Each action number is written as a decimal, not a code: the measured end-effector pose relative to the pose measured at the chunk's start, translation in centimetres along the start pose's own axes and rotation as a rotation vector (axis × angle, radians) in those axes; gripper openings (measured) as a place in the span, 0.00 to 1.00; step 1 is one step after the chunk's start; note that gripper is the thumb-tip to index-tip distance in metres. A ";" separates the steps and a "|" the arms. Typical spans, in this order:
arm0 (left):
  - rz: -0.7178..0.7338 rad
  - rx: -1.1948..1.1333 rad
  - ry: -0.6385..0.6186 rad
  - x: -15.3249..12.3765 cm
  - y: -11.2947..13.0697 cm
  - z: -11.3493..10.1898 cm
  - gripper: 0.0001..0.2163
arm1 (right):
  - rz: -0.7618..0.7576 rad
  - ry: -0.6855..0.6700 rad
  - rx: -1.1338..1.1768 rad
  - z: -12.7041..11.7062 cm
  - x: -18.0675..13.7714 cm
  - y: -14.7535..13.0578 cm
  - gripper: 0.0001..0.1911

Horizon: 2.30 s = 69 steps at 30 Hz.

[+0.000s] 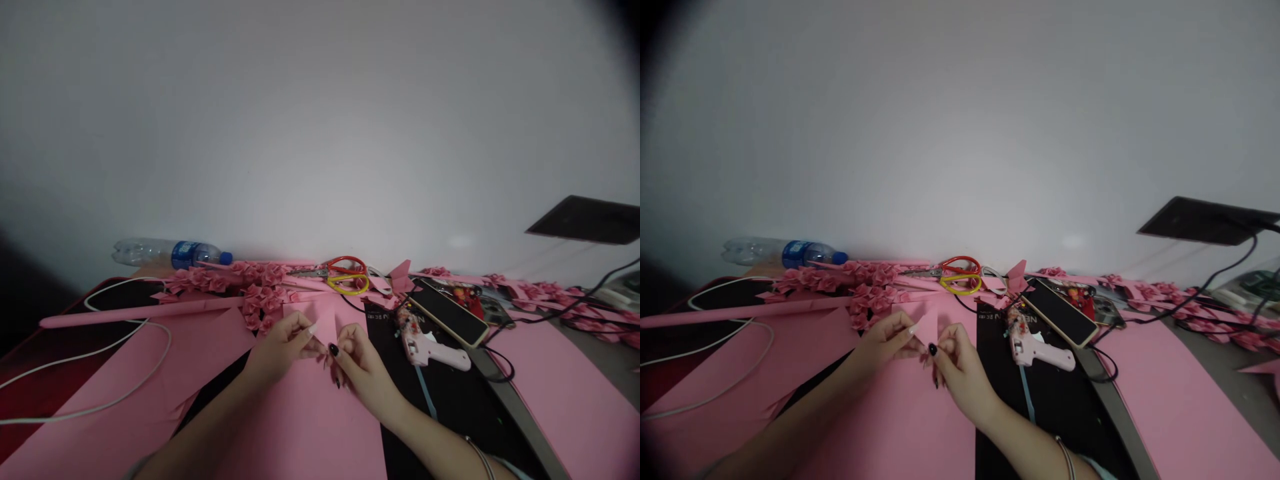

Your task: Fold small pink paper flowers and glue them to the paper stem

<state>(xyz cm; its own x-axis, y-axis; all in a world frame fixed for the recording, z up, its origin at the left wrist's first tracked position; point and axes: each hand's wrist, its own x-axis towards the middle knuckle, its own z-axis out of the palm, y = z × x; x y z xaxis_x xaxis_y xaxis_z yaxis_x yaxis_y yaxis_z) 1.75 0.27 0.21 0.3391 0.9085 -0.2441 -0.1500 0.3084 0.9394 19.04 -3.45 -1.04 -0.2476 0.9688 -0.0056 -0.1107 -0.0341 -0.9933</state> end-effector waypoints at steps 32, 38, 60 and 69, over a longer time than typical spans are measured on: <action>-0.066 0.092 -0.029 -0.1 -0.2 0.4 0.14 | -0.033 0.221 -0.020 -0.1 0.1 -0.2 0.13; -0.094 0.103 -0.096 -0.3 -0.3 0.6 0.13 | -0.005 0.213 -0.051 -0.3 0.2 -0.2 0.11; -0.070 0.120 -0.061 -0.3 -0.5 0.5 0.15 | -0.029 0.267 -0.135 -0.4 0.2 -0.5 0.09; -0.112 0.069 -0.097 -0.7 0.2 0.7 0.13 | -0.291 0.264 -0.459 -1.0 -0.2 -0.8 0.11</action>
<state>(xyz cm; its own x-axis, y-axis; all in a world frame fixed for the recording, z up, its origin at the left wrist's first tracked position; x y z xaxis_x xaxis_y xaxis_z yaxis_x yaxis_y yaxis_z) 2.08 -0.48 0.77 0.4383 0.8373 -0.3269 -0.0431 0.3828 0.9228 20.14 -3.36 -0.32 -0.0157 0.9526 0.3037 0.3035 0.2940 -0.9064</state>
